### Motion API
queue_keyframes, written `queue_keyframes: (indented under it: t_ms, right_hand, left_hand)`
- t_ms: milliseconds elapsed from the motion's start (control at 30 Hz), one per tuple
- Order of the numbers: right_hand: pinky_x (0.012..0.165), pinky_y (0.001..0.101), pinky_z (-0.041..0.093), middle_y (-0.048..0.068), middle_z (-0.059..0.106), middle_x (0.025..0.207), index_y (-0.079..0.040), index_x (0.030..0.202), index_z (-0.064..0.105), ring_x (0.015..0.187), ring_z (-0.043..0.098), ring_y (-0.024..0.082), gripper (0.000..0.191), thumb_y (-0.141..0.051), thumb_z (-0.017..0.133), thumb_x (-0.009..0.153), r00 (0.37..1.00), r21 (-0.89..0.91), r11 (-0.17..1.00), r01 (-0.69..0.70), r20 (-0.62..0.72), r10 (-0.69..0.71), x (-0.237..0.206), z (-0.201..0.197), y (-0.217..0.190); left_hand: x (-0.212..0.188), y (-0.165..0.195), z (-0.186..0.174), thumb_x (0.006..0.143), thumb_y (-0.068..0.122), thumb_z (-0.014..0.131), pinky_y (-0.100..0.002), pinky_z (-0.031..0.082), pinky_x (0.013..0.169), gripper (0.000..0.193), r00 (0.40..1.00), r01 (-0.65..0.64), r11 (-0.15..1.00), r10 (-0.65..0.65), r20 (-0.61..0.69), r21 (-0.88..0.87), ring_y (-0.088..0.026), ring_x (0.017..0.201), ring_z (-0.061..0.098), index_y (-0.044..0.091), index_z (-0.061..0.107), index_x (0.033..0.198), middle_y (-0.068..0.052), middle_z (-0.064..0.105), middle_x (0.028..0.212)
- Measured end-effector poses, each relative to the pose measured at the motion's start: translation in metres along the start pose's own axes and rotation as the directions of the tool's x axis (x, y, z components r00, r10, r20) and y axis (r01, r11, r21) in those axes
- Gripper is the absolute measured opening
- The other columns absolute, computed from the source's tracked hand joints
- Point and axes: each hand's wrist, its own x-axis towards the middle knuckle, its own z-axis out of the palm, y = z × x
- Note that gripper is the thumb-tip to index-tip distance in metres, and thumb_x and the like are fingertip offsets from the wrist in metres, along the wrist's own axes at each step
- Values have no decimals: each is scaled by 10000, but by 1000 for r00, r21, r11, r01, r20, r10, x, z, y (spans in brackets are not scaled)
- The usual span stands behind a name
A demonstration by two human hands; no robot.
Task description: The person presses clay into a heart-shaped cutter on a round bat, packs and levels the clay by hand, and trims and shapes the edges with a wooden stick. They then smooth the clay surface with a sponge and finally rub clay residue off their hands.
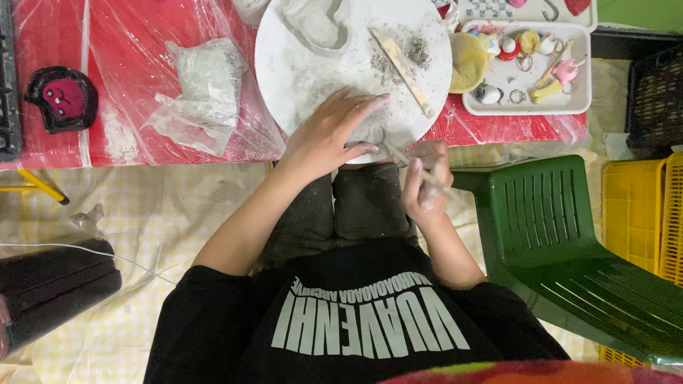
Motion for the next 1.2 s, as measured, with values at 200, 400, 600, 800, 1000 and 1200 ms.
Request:
queue_keyframes:
  t_ms: [200, 400, 600, 800, 1000, 1200]
  right_hand:
    - [833, 347, 535, 191, 557, 1101, 20, 1109, 455, 908, 596, 226, 23, 6, 437, 1107, 974, 148, 970, -191, -95, 206, 9, 1, 7]
    - [833, 349, 528, 181, 610, 1033, -15, 1042, 458, 919, 627, 226, 86, -13, 445, 1128, 1000, -23, 1000, 6, 8, -6, 17, -2, 3]
    - [852, 359, 504, 177, 601, 1023, -31, 1014, 395, 921, 600, 230, 138, -30, 416, 1150, 999, 100, 995, -26, -43, 30, 5, 2, 3]
    - [740, 289, 513, 112, 596, 934, -64, 1024, 396, 773, 579, 142, 133, -91, 420, 1152, 949, 470, 852, -230, -86, 304, -7, 13, 8]
    - [692, 272, 420, 98, 610, 839, -75, 988, 419, 731, 526, 115, 210, -152, 480, 1174, 854, 584, 744, -325, -155, 496, -5, 16, 5]
    - [686, 274, 422, 99, 620, 830, -81, 979, 415, 719, 536, 118, 208, -160, 488, 1158, 858, 656, 691, -305, -125, 498, 3, 23, -13]
  left_hand:
    - [4, 0, -4, 812, 332, 862, -502, 331, 1253, 838, 999, 20, 998, -17, 43, -59, -257, 1367, 554, 180, 439, 1519, -58, 589, 1463]
    - [1, -4, 0, 858, 355, 833, -488, 303, 1280, 771, 998, 15, 1000, -14, 66, -11, -250, 1401, 525, 173, 474, 1516, -59, 583, 1469]
    - [-2, -12, 8, 867, 345, 841, -479, 291, 1303, 747, 998, -3, 1000, 3, 65, 4, -241, 1428, 516, 182, 494, 1509, -49, 583, 1484]
    - [1, -18, 13, 734, 465, 880, -498, 220, 1278, 877, 991, 12, 999, -5, 132, -49, -229, 1419, 480, 213, 501, 1484, -50, 573, 1485]
    - [0, -17, 12, 772, 424, 886, -529, 251, 1245, 616, 981, -193, 979, 192, 22, 67, -241, 1349, 555, 223, 662, 1310, -9, 672, 1377]
    - [-7, -10, 11, 829, 249, 900, -384, 515, 1016, 278, 965, -222, 975, 222, -139, 19, -143, 991, 676, 220, 792, 1083, 44, 730, 1003]
